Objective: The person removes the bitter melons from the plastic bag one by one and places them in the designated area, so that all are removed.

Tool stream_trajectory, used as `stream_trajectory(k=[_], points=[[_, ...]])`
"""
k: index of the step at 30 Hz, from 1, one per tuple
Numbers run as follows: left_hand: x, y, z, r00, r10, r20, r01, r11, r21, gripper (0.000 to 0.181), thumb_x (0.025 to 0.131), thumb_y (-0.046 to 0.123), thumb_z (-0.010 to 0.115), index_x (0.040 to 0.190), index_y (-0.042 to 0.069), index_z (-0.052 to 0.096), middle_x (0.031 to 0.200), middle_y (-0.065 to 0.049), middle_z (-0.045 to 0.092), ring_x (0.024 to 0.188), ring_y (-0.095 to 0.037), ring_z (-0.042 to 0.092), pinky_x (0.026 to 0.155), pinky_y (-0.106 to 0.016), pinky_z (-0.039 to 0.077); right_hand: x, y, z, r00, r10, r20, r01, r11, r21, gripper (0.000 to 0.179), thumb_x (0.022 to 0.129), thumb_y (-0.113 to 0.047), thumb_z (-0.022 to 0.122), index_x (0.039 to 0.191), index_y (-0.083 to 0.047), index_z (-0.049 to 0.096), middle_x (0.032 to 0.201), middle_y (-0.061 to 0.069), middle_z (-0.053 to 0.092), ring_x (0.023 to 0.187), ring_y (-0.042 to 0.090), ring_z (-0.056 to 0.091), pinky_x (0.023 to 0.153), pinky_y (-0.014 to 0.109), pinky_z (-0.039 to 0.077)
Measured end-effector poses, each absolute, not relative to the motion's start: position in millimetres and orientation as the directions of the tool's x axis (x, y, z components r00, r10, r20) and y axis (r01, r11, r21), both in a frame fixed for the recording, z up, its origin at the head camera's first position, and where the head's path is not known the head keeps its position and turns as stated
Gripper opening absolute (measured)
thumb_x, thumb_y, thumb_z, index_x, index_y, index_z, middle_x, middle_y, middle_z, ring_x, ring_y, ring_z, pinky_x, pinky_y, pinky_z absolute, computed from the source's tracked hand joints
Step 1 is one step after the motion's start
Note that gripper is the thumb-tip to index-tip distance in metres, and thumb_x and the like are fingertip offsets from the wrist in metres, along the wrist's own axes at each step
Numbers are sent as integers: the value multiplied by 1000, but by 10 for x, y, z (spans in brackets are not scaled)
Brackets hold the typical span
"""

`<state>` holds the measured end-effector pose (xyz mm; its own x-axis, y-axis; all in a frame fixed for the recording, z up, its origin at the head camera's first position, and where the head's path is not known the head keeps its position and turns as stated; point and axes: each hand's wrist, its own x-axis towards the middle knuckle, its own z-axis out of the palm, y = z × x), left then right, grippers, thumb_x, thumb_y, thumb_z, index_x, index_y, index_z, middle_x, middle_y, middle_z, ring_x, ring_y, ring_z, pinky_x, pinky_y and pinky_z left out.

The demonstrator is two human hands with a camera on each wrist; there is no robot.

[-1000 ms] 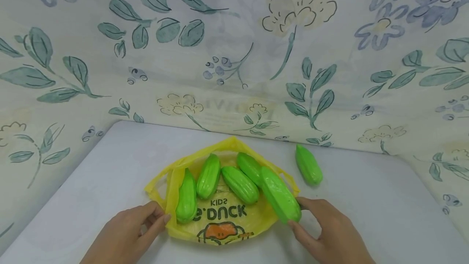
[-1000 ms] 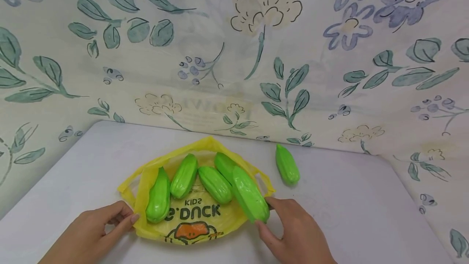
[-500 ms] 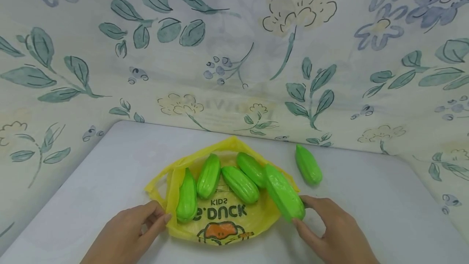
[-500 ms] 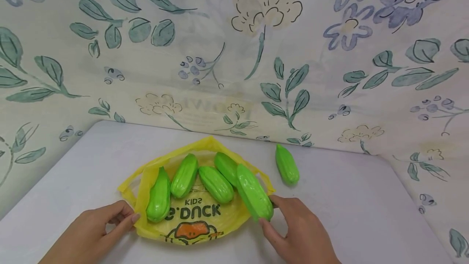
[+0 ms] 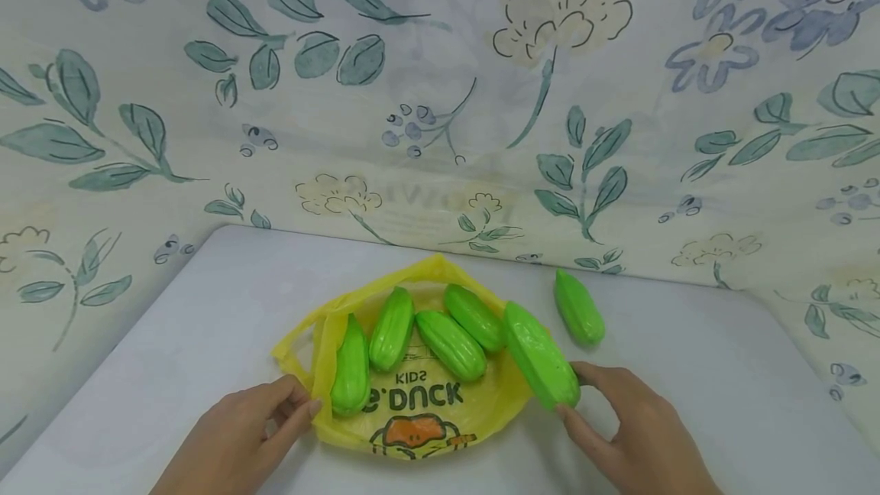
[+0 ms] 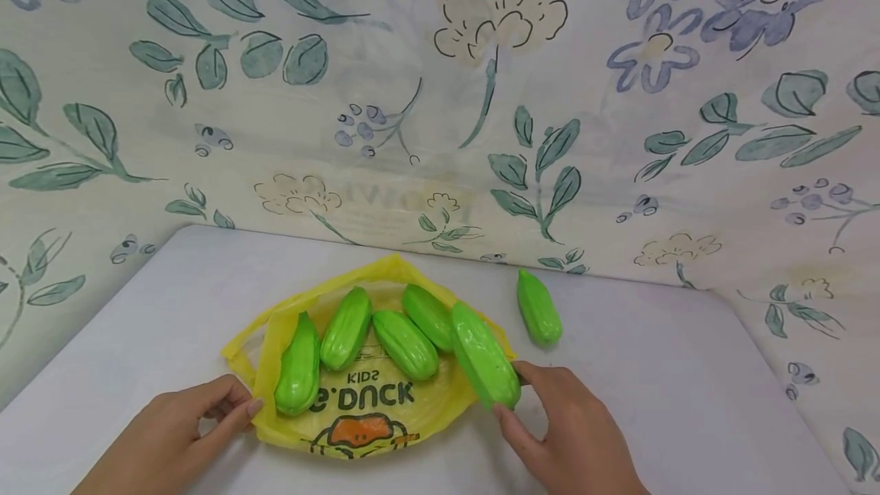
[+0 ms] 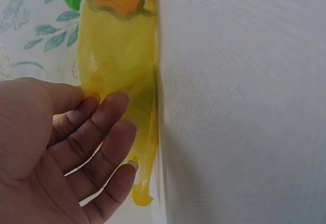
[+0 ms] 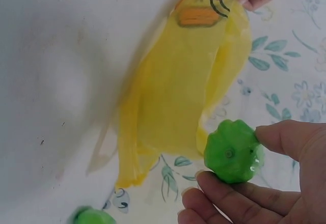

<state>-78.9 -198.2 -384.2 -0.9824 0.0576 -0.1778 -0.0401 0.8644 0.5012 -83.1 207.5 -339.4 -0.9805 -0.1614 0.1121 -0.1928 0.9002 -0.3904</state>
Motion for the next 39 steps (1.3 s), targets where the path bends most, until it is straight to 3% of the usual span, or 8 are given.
stream_trajectory(k=[39], points=[[-795, -1991, -3851, -983, 54, -175, -42, 862, 505, 18, 100, 34, 73, 100, 16, 68, 80, 13, 64, 68, -10, 52, 61, -28, 47, -869, 2221, -3385, -986, -110, 128, -149, 922, -356, 57, 89, -38, 85, 134, -7, 67, 124, 8, 71, 110, 32, 69, 91, 56, 57]])
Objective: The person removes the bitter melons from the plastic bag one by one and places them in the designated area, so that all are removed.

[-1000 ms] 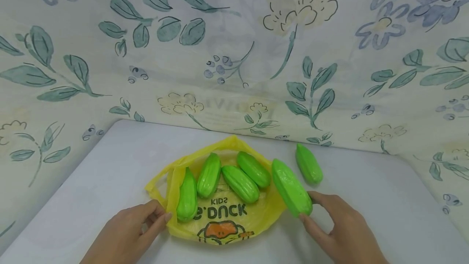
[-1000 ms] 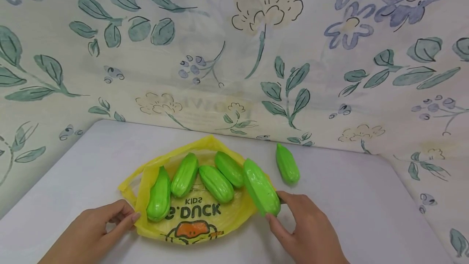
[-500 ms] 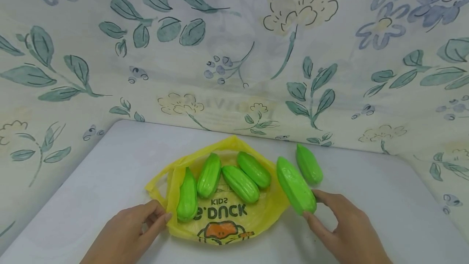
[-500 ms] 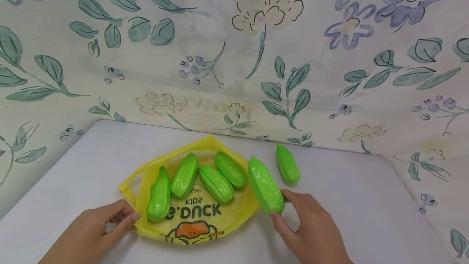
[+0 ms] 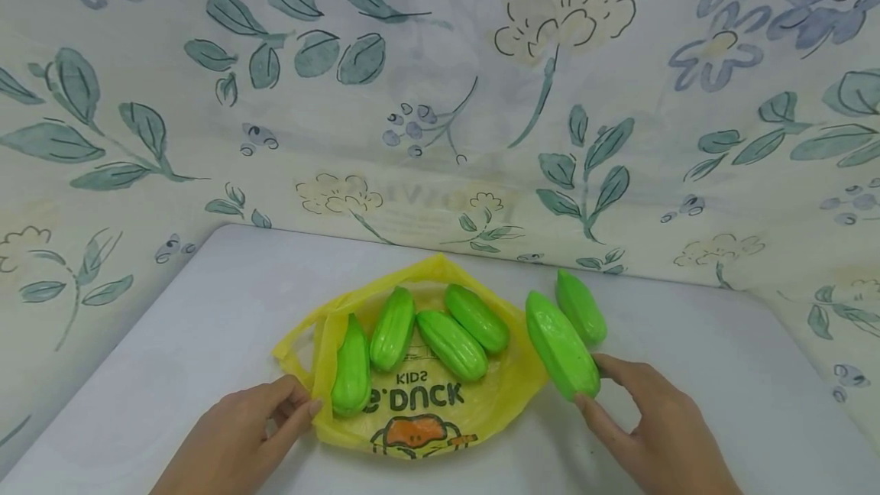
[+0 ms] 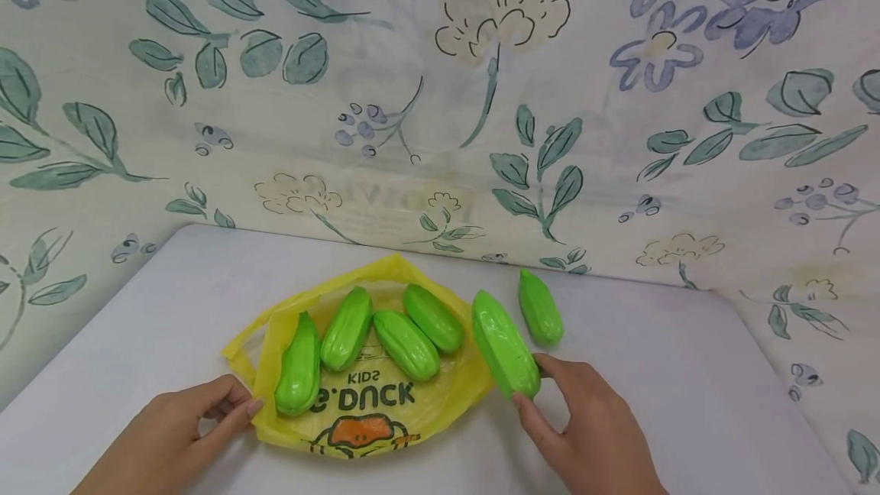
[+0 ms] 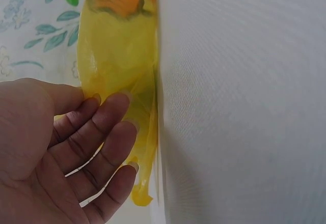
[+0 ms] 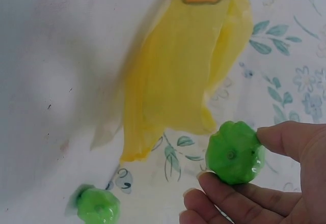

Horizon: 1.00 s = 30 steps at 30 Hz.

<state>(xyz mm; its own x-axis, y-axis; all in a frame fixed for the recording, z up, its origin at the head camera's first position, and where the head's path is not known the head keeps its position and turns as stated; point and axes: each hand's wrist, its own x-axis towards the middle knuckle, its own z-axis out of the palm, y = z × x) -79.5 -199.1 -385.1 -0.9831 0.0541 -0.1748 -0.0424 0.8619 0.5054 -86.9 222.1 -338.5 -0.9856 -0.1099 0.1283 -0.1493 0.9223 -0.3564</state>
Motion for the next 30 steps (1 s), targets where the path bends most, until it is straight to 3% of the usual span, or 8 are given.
stream_trajectory(k=[30], points=[[-798, -1982, -3846, -981, 55, -186, -44, 870, 491, 19, 100, 36, 72, 100, 17, 67, 81, 14, 64, 71, -8, 54, 65, -29, 50, -884, 2297, -3363, -974, -115, 196, -176, 927, -330, 54, 87, -32, 87, 131, -6, 68, 116, 7, 72, 102, 29, 70, 87, 53, 58]])
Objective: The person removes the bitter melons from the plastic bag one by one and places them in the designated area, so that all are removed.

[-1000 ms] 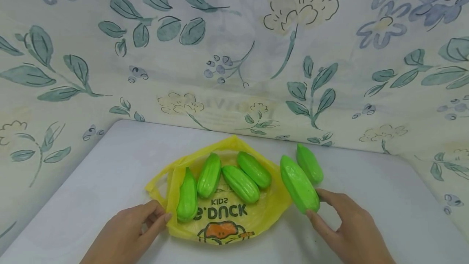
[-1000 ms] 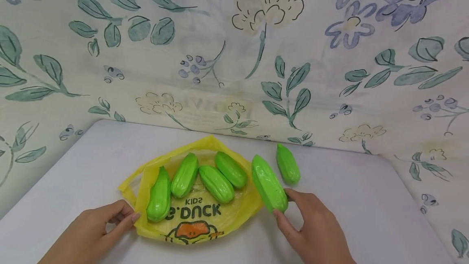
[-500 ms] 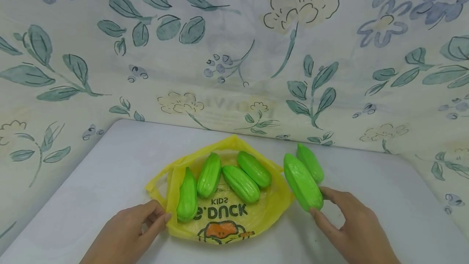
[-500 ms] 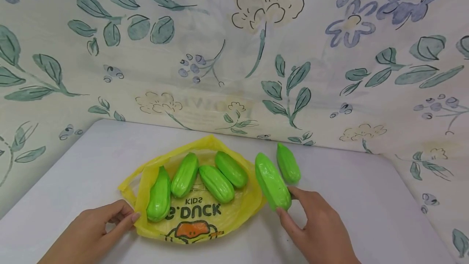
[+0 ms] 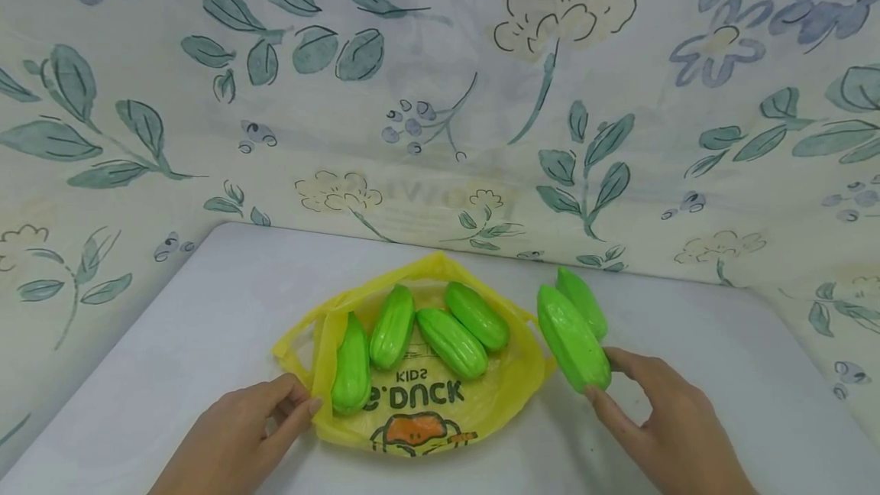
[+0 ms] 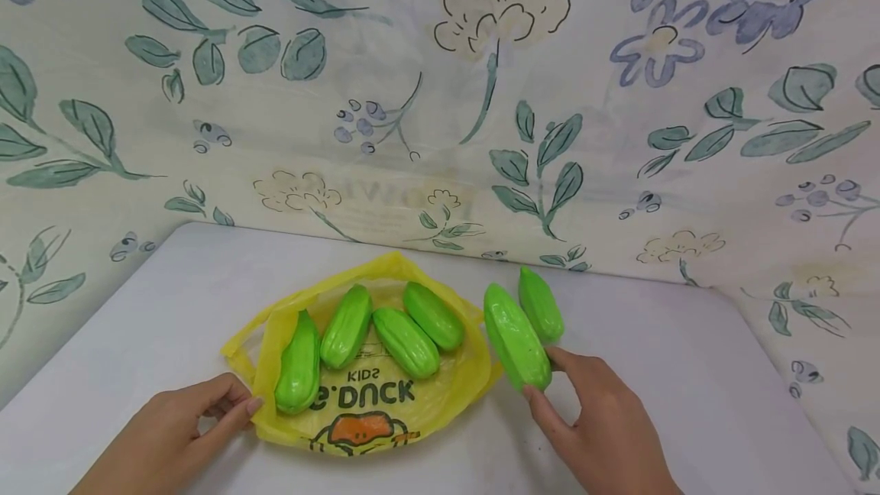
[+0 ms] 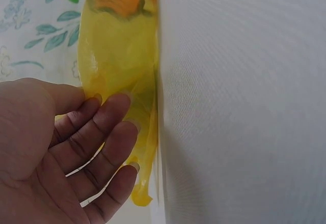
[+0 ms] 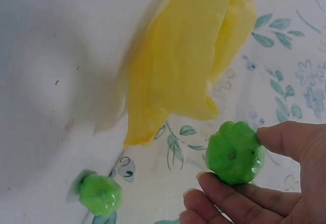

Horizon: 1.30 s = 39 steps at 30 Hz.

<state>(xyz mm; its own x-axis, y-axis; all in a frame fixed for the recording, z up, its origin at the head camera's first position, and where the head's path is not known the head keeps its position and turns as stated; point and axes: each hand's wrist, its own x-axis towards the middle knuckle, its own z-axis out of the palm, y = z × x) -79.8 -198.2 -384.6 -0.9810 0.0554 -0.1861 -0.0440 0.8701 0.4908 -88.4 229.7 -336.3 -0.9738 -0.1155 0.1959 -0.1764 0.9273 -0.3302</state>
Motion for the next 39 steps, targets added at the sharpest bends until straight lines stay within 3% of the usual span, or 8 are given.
stream_trajectory(k=[8, 19, 39], points=[[-799, -1976, -3846, -981, 51, -189, -49, 870, 490, 20, 100, 36, 72, 100, 17, 67, 81, 14, 64, 70, -9, 53, 65, -29, 50, -881, 2321, -3360, -955, -134, 266, -224, 912, -345, 51, 87, -27, 88, 130, -7, 68, 116, 6, 72, 105, 30, 70, 88, 54, 58], [-796, -1981, -3856, -983, 62, -174, -34, 866, 499, 20, 100, 36, 72, 100, 17, 67, 81, 14, 65, 70, -9, 53, 64, -28, 50, -934, 2377, -3356, -981, -84, 173, -141, 925, -353, 56, 91, -31, 84, 135, -3, 64, 125, 15, 70, 113, 38, 66, 92, 60, 54], [-797, -1990, -3876, -983, 55, -175, -39, 870, 492, 20, 100, 36, 72, 100, 17, 67, 81, 14, 64, 70, -9, 53, 65, -29, 50, -1019, 2582, -3401, -967, -68, 246, -152, 928, -340, 55, 93, -31, 81, 133, 2, 63, 122, 22, 70, 110, 44, 66, 90, 62, 54]])
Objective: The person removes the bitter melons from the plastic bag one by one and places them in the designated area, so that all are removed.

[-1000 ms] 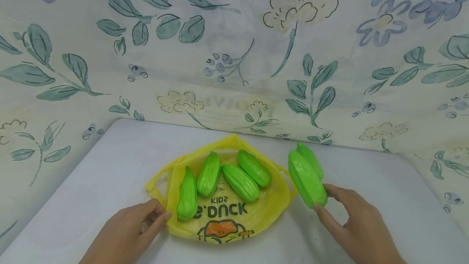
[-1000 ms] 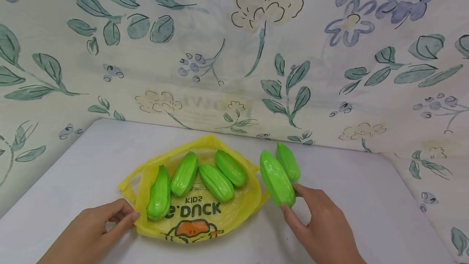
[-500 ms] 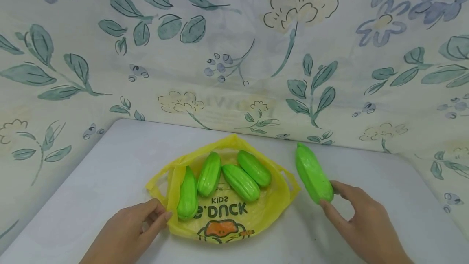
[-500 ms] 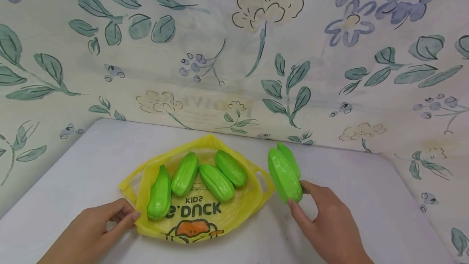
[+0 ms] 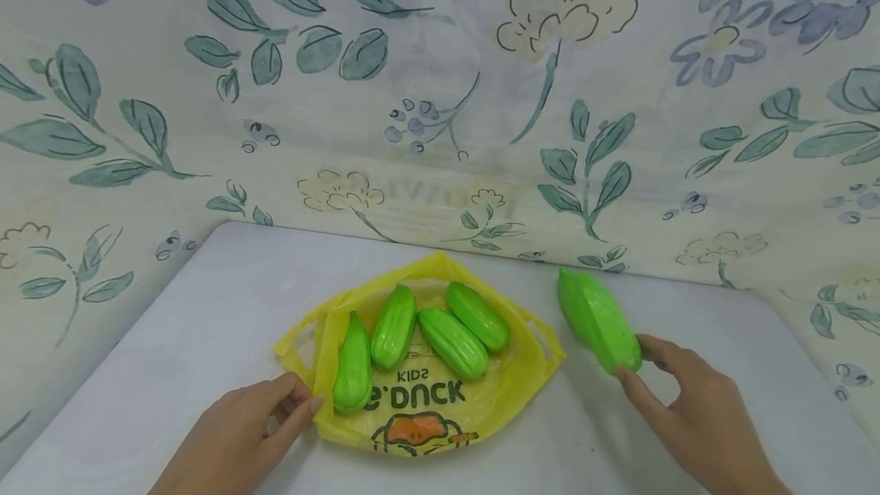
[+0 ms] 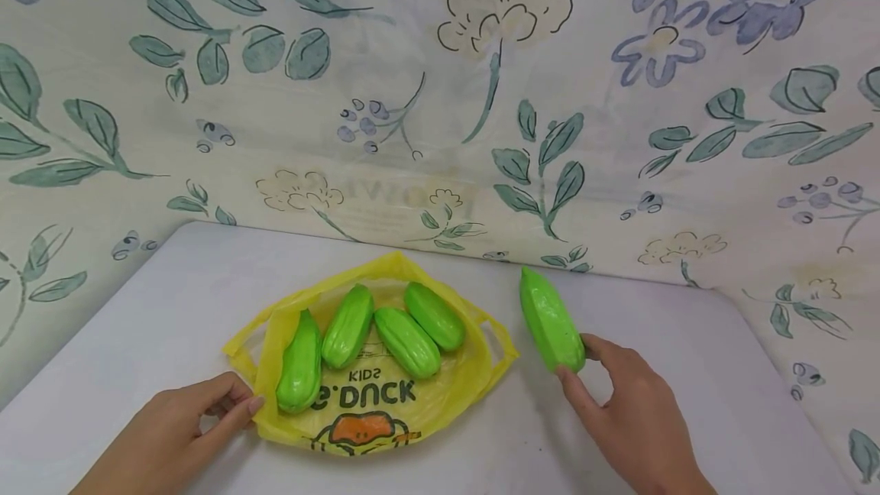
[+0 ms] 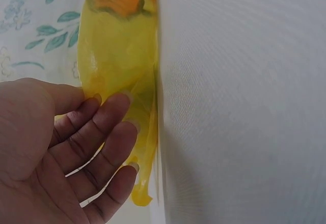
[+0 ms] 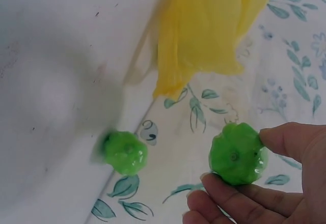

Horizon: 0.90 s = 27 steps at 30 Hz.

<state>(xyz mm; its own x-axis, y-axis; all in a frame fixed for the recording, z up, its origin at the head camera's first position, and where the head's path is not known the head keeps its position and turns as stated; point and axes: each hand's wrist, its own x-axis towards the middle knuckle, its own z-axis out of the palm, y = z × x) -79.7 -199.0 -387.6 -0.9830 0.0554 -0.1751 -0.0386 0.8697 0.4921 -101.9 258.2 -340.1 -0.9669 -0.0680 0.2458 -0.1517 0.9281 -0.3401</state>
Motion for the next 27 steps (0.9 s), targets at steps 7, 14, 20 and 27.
stream_trajectory(k=[7, 14, 20, 27], points=[[-798, -1988, -3857, -982, 55, -183, -43, 870, 491, 21, 100, 36, 72, 100, 16, 67, 81, 13, 65, 70, -9, 53, 65, -29, 50, -1049, 2638, -3391, -976, -49, 214, -124, 927, -355, 58, 96, -36, 78, 135, 3, 62, 125, 24, 69, 113, 47, 65, 90, 64, 53], [-799, -1987, -3836, -979, 52, -198, -52, 872, 487, 21, 100, 37, 72, 100, 17, 67, 82, 13, 65, 71, -9, 53, 66, -30, 51, -1085, 2690, -3395, -980, -41, 194, -112, 923, -369, 58, 97, -37, 76, 136, 3, 61, 128, 26, 68, 114, 47, 65, 88, 63, 54], [-799, -1989, -3823, -978, 54, -204, -53, 873, 485, 20, 100, 37, 72, 100, 17, 67, 82, 14, 65, 71, -9, 53, 66, -30, 50, -1102, 2731, -3400, -979, -31, 199, -106, 921, -376, 58, 98, -37, 76, 137, 2, 60, 129, 25, 68, 113, 47, 65, 89, 65, 53], [-806, -1987, -3819, -976, 46, -212, -62, 879, 473, 22, 100, 37, 72, 100, 16, 68, 82, 13, 65, 71, -9, 54, 67, -31, 51, -1123, 2767, -3392, -985, -15, 173, -82, 918, -389, 59, 99, -42, 73, 137, 1, 60, 130, 26, 67, 115, 48, 65, 89, 66, 53]])
